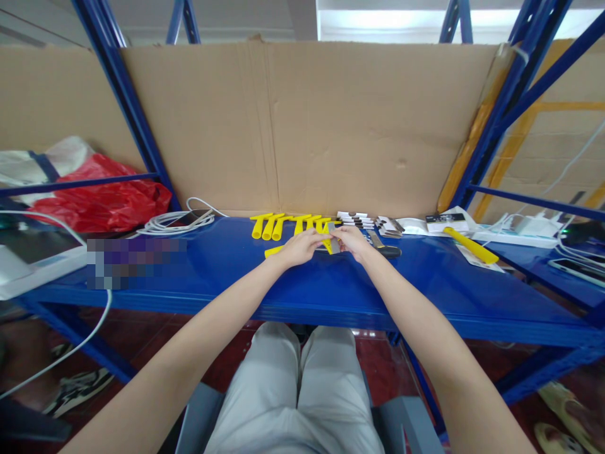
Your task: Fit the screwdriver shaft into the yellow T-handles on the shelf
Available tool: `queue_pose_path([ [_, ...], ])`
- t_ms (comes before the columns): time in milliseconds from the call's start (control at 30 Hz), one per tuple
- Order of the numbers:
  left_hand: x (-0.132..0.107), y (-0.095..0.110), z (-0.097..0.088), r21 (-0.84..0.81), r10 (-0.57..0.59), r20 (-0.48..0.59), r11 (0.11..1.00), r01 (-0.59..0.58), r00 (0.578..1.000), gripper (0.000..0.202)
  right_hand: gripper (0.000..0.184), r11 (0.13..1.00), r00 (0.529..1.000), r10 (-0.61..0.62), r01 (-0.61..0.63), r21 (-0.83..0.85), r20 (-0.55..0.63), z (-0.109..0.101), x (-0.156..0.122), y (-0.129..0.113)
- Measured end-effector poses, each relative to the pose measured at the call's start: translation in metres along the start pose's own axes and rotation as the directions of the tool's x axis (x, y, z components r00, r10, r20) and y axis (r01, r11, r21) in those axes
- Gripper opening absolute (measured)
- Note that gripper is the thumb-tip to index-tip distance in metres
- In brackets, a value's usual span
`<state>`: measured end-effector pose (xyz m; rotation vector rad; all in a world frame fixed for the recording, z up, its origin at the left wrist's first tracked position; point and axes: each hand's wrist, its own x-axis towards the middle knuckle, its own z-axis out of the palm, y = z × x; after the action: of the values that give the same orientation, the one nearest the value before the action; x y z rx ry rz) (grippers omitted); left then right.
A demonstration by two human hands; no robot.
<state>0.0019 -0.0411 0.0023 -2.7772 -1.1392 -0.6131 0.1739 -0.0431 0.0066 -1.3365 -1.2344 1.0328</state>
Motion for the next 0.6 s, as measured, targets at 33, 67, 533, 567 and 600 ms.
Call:
queue_pose_path([
  [33, 0.0, 0.0, 0.0, -0.002, 0.0, -0.003, 1.0, 0.0, 1.0, 0.045, 0.016, 1.0, 1.0, 0.0, 0.0, 0.012, 0.002, -0.001, 0.001, 0.0],
  [67, 0.0, 0.001, 0.001, -0.004, -0.006, -0.003, 1.0, 0.006, 1.0, 0.044, 0.015, 1.0, 1.0, -0.002, 0.001, 0.031, 0.009, -0.002, 0.001, 0.0],
  [533, 0.0, -0.018, -0.005, -0.005, -0.182, -0.045, 0.983, 0.182, 0.982, 0.044, 0.019, 0.486, 0.94, -0.332, 0.1, -0.868, -0.078, -0.041, 0.029, 0.007],
  [567, 0.0, -0.019, -0.004, -0.007, -0.185, -0.046, 0.983, 0.185, 0.982, 0.044, 0.019, 0.432, 0.95, -0.305, 0.071, -0.899, -0.072, -0.04, 0.03, 0.005],
  [600, 0.0, -0.019, -0.004, -0.009, -0.186, -0.047, 0.983, 0.186, 0.981, 0.044, 0.019, 0.388, 0.957, -0.282, 0.052, -0.92, -0.065, -0.038, 0.031, 0.002],
])
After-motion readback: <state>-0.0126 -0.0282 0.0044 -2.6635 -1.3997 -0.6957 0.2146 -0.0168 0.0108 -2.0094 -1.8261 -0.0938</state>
